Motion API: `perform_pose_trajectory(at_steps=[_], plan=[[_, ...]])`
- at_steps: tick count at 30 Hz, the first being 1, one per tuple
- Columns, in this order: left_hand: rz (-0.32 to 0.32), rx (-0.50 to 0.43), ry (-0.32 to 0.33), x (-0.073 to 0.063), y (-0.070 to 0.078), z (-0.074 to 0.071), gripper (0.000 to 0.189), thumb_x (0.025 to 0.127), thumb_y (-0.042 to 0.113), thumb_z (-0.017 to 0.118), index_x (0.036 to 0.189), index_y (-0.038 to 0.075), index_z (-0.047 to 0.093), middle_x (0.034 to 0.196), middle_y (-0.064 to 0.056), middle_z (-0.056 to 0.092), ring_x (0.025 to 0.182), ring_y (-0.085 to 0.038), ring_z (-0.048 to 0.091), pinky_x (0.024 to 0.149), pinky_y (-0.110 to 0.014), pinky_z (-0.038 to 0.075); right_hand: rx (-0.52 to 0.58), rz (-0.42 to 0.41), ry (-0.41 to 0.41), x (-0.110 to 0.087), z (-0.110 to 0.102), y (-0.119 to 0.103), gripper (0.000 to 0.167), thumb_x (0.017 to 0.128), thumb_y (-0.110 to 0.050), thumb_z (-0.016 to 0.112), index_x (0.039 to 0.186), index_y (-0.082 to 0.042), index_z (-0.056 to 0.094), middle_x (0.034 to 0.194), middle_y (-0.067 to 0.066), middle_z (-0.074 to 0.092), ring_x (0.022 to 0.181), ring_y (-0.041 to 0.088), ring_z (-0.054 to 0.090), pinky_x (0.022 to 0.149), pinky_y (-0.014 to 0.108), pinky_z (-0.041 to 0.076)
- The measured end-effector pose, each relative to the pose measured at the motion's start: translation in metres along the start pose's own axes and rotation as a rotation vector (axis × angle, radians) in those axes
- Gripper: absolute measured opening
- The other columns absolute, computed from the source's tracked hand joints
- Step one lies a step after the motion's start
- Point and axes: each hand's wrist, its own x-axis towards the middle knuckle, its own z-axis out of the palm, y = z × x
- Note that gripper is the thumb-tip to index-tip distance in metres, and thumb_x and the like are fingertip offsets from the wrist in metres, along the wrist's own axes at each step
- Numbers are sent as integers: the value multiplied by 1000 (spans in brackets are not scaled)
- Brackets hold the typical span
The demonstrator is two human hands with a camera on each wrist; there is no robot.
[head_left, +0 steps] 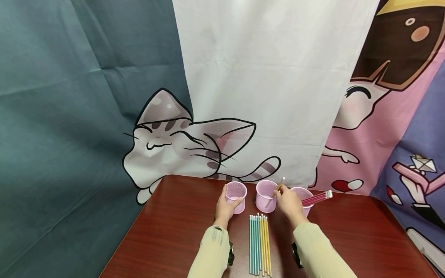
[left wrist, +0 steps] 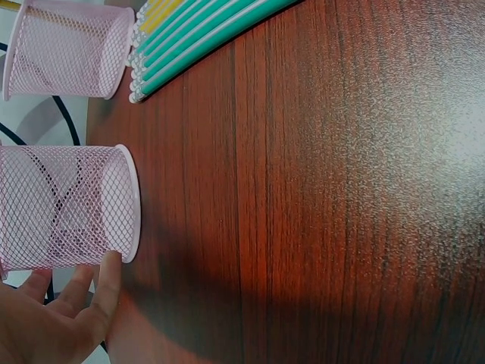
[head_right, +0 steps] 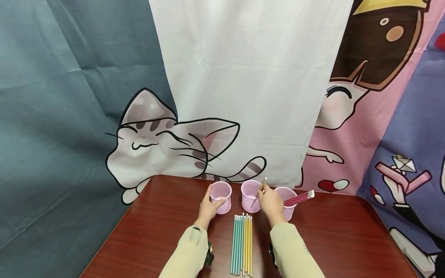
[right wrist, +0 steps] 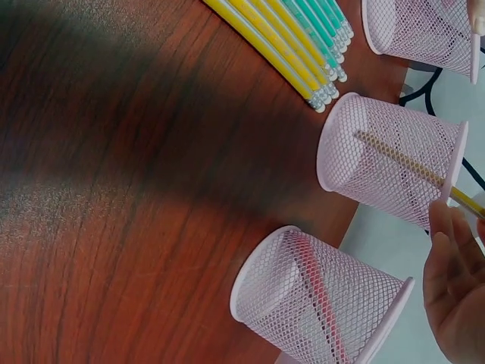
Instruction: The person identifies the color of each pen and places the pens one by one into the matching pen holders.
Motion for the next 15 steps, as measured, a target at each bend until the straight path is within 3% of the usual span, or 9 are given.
perform_pose_trajectory(at_steps=[4,9,12,15], plan=[[3,1,-4,-1,1,-1,85,72,31,79,144,21,34,134,-19,46,115,-37,48,93,-51,39,35,46,-21,-1,-2,-2,25,90,-24,53,104,-5,60,99,21,64,93,44,58,70,54,44],[15,7,4,-3,2,-2,85,72,31,79,143,20,35,133,-19,47,114,-38,49,92,-51,40,187,132,-15,-4,2,2,28,86,-21,56,98,4,62,95,24,63,87,37,58,75,47,44],[20,2,7,-2,1,-2,85,71,31,80,143,20,35,133,-19,48,114,-38,49,92,-51,40,279,200,-2,-6,6,8,34,87,-22,56,100,8,60,94,27,61,73,33,60,63,39,50],[28,-19,16,-2,0,-1,85,71,33,79,143,22,36,133,-19,48,114,-38,49,92,-52,39,353,253,14,-6,8,11,36,88,-24,56,100,10,60,82,24,61,55,27,60,45,30,49]])
